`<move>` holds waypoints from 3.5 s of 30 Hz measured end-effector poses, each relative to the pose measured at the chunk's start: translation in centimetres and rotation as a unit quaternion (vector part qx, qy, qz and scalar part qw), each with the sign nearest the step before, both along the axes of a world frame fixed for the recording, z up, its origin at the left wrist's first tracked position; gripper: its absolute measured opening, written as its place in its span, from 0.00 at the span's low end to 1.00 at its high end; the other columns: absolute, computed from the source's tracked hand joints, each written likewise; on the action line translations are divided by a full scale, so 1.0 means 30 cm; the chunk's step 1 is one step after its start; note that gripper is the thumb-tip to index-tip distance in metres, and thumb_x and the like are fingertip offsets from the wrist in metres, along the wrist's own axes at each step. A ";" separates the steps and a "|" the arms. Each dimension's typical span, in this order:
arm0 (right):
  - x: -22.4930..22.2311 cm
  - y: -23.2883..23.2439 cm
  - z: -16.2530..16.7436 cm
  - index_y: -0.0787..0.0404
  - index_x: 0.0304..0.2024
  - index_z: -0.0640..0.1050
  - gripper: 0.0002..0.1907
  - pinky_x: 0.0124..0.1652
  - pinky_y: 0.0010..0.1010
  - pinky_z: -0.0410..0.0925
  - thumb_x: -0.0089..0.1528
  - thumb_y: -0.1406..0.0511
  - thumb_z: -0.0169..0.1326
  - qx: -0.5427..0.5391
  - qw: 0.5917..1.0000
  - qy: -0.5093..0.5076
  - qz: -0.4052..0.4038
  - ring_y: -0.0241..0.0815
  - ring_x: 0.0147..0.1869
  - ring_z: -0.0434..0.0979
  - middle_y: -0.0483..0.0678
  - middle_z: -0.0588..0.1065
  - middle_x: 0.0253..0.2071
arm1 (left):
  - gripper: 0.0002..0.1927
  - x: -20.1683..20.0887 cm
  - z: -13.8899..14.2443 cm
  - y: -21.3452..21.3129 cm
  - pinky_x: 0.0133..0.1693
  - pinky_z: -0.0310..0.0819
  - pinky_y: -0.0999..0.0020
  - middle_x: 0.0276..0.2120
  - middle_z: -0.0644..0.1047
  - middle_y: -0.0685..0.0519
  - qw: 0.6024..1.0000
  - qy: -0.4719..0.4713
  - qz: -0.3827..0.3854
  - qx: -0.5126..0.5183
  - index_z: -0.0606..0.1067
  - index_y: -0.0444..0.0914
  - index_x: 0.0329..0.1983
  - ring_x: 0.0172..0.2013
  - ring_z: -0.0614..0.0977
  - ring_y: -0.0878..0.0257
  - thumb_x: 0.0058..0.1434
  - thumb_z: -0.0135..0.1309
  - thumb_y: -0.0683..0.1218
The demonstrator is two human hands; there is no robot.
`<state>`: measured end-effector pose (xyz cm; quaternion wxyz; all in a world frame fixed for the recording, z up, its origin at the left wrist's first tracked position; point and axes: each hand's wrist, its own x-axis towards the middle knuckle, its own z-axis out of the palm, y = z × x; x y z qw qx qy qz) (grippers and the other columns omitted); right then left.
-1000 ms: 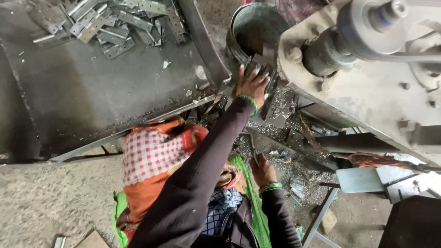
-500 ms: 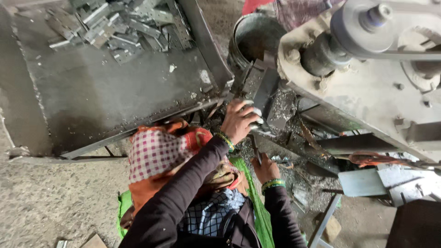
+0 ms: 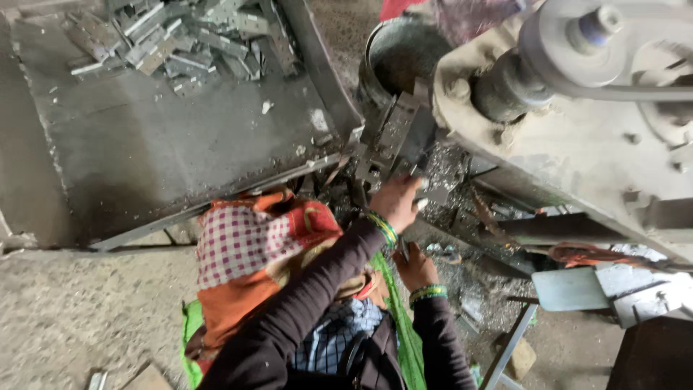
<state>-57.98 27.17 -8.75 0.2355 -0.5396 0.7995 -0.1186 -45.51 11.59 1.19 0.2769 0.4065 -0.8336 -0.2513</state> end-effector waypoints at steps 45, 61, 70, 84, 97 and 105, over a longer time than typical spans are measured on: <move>-0.028 0.023 -0.050 0.58 0.51 0.72 0.20 0.18 0.42 0.72 0.69 0.51 0.43 0.110 0.994 -0.022 -0.019 0.47 0.18 0.75 0.49 0.78 0.24 | 0.24 -0.055 -0.074 -0.190 0.74 0.29 0.31 0.67 0.70 0.55 0.985 -0.149 0.069 -0.052 0.69 0.44 0.66 0.71 0.67 0.54 0.65 0.54 0.45; 0.010 0.053 -0.100 0.59 0.49 0.73 0.20 0.28 0.48 0.73 0.68 0.51 0.49 0.057 0.998 -0.015 -0.015 0.61 0.28 0.82 0.59 0.80 0.30 | 0.23 -0.112 -0.058 -0.248 0.73 0.29 0.33 0.65 0.72 0.54 0.987 -0.132 0.086 -0.041 0.71 0.43 0.65 0.67 0.69 0.55 0.66 0.51 0.43; 0.138 0.060 -0.109 0.58 0.53 0.70 0.25 0.31 0.55 0.72 0.66 0.47 0.52 0.021 0.995 0.044 -0.090 0.67 0.31 0.80 0.64 0.78 0.28 | 0.25 -0.120 -0.030 -0.254 0.73 0.38 0.34 0.55 0.78 0.54 0.989 -0.080 0.084 -0.091 0.77 0.42 0.54 0.64 0.73 0.55 0.50 0.59 0.42; 0.072 0.029 0.084 0.58 0.52 0.69 0.21 0.25 0.48 0.71 0.69 0.50 0.49 0.054 0.998 0.000 -0.033 0.58 0.25 0.79 0.55 0.76 0.24 | 0.33 -0.067 -0.059 -0.205 0.69 0.27 0.30 0.66 0.71 0.57 0.950 -0.220 0.056 -0.215 0.69 0.46 0.68 0.71 0.62 0.53 0.61 0.55 0.60; 0.022 0.044 0.010 0.53 0.59 0.68 0.27 0.38 0.58 0.73 0.65 0.45 0.47 0.061 0.996 0.059 -0.012 0.68 0.40 0.82 0.62 0.81 0.36 | 0.15 0.510 -0.066 -0.256 0.63 0.66 0.53 0.56 0.80 0.58 0.989 -0.083 -0.057 -0.108 0.79 0.52 0.53 0.62 0.74 0.54 0.63 0.59 0.52; 0.048 0.037 0.023 0.48 0.53 0.73 0.21 0.36 0.54 0.77 0.65 0.46 0.47 0.074 0.995 0.039 -0.056 0.63 0.36 0.85 0.58 0.82 0.31 | 0.20 0.840 0.003 -0.666 0.51 0.75 0.49 0.51 0.80 0.49 0.955 -0.221 0.193 -0.036 0.78 0.47 0.55 0.54 0.78 0.51 0.60 0.61 0.53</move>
